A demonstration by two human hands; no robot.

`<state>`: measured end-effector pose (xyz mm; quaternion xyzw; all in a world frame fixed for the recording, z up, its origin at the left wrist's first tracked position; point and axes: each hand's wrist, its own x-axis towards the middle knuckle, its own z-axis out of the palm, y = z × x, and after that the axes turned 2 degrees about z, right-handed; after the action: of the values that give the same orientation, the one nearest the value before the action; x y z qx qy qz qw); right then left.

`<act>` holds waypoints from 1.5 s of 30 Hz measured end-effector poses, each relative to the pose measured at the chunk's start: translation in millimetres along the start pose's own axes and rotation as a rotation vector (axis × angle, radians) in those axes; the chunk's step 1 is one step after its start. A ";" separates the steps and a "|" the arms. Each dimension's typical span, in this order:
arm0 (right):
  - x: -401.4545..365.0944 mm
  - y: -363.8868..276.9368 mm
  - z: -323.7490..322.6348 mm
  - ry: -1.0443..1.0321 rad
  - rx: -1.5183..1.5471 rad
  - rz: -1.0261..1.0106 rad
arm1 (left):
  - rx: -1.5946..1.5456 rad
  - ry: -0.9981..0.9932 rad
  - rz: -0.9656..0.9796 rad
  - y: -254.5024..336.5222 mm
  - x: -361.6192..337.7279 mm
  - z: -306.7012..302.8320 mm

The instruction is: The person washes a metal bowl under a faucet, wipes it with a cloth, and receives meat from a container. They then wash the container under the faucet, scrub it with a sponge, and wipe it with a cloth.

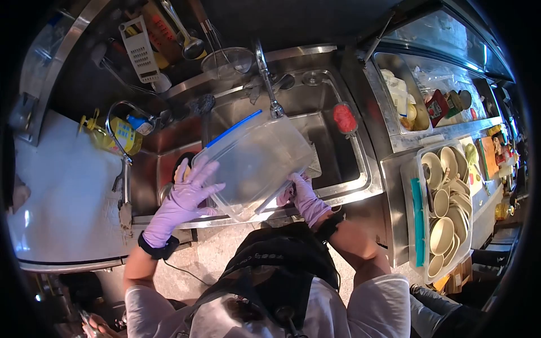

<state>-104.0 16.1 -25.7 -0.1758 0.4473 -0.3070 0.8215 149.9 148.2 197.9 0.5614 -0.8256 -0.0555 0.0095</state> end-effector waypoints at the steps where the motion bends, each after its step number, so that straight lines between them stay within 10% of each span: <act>1: 2.1 0.7 -1.0 0.034 0.016 -0.034 | -0.069 0.072 -0.118 7.9 -4.1 4.2; 6: -11.4 -14.0 1.9 0.031 -0.028 -0.158 | -1.424 0.698 -0.605 55.1 -0.7 82.2; 10: -15.6 -22.7 -6.0 -0.069 -0.095 -0.170 | -1.699 0.759 -1.134 62.2 19.5 115.4; 18: -34.3 -64.9 -27.0 -0.119 0.051 -0.144 | -1.409 1.157 -1.107 41.4 20.7 160.4; 20: -34.7 -100.3 -60.9 -0.586 -0.023 -0.045 | -1.269 1.126 -1.140 37.9 17.0 176.3; 22: -41.3 -117.8 -55.8 -0.317 -0.256 -0.339 | -1.317 1.075 -1.112 52.3 22.9 163.2; 27: -57.7 -150.9 -13.6 -0.400 -0.268 -0.311 | -1.118 1.326 -1.157 19.7 61.5 209.0; 30: -65.8 -148.9 20.6 -0.451 -0.250 -0.336 | -1.079 0.747 -1.165 13.9 62.9 206.4; 41: -16.5 -107.7 48.2 -0.548 -1.144 -0.009 | -1.480 1.039 -0.887 82.9 -2.2 158.4; 45: 12.3 -67.3 56.5 -0.829 -1.228 0.217 | -1.088 0.817 -0.890 99.1 -23.8 181.3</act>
<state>-74.6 -41.7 34.9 -0.6589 0.2066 0.1720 0.7025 52.7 221.0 29.0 0.7297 -0.3141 -0.2382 0.5587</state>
